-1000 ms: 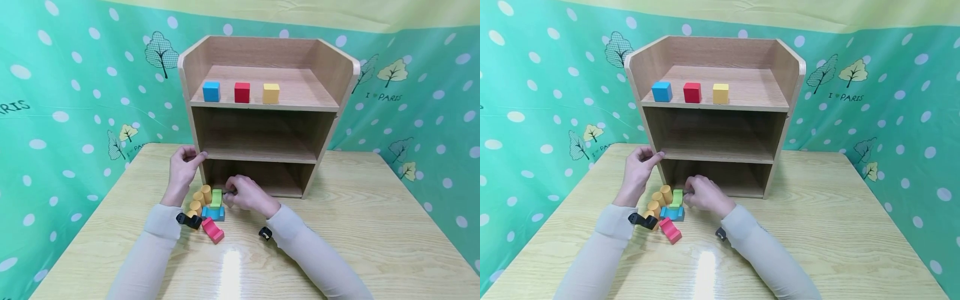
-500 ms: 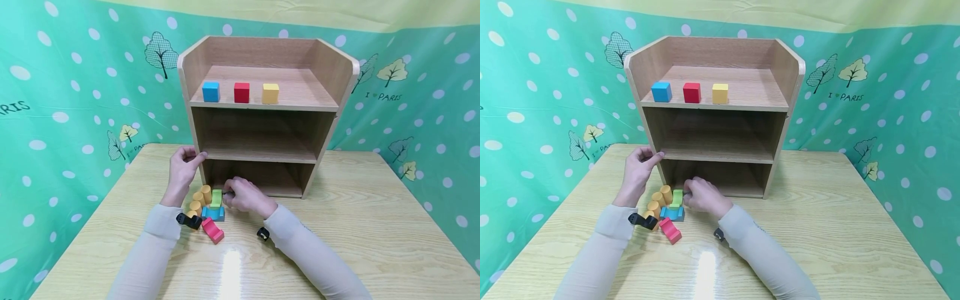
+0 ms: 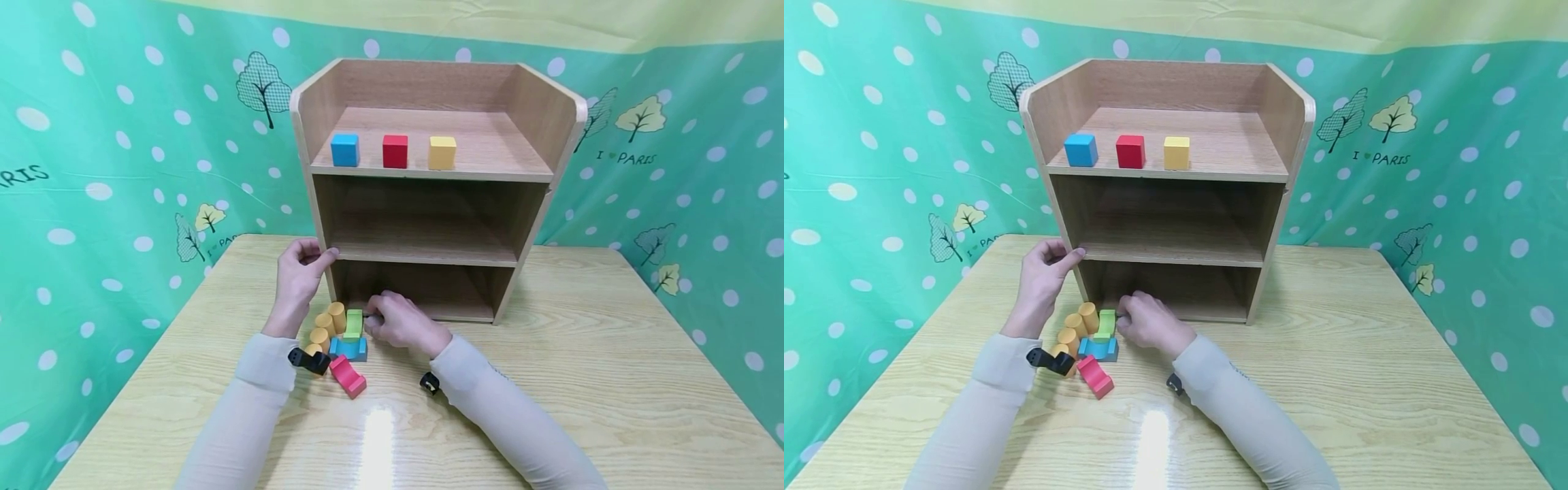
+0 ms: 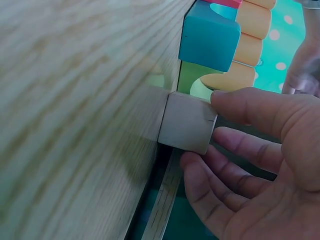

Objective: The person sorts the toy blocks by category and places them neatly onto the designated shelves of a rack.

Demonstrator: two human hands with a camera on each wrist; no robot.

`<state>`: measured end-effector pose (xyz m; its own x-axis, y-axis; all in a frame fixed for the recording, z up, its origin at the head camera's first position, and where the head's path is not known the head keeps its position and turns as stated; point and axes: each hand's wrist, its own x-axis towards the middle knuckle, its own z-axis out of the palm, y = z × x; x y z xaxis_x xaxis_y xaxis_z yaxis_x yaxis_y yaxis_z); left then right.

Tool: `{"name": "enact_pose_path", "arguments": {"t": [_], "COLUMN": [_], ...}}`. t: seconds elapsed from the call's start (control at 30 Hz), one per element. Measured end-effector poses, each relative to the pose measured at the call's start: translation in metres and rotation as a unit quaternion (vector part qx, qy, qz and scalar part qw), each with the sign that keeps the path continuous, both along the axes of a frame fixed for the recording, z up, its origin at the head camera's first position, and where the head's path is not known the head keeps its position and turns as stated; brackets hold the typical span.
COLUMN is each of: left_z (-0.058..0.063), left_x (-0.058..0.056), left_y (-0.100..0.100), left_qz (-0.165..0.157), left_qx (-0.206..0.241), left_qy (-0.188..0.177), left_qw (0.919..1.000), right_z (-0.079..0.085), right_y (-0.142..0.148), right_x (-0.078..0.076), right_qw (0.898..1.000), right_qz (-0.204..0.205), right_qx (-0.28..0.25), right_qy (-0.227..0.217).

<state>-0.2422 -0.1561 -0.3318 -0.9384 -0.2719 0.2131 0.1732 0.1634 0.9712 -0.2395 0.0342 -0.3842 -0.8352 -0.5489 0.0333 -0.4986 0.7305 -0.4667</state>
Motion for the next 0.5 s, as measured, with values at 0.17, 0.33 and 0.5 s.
{"name": "enact_pose_path", "arguments": {"t": [0.17, 0.33, 0.5], "left_z": [-0.0002, 0.0, 0.0002], "left_x": [-0.0001, -0.0002, -0.0001], "left_y": [0.0003, 0.0, -0.0005], "left_qz": [0.0, 0.001, 0.002], "left_qx": [0.001, 0.001, -0.002], "left_qy": [-0.003, -0.007, -0.011], "left_qw": [1.0, 1.0, 0.9999], "right_z": [0.0001, 0.0017, 0.0034], "right_y": [0.0012, 0.0035, 0.0047], "right_x": [0.0009, 0.0004, 0.0006], "right_qw": [1.0, 1.0, 0.999], "right_qz": [0.0, 0.014, 0.016], "right_qx": [0.006, 0.019, 0.033], "right_qy": [-0.008, -0.013, -0.022]}}
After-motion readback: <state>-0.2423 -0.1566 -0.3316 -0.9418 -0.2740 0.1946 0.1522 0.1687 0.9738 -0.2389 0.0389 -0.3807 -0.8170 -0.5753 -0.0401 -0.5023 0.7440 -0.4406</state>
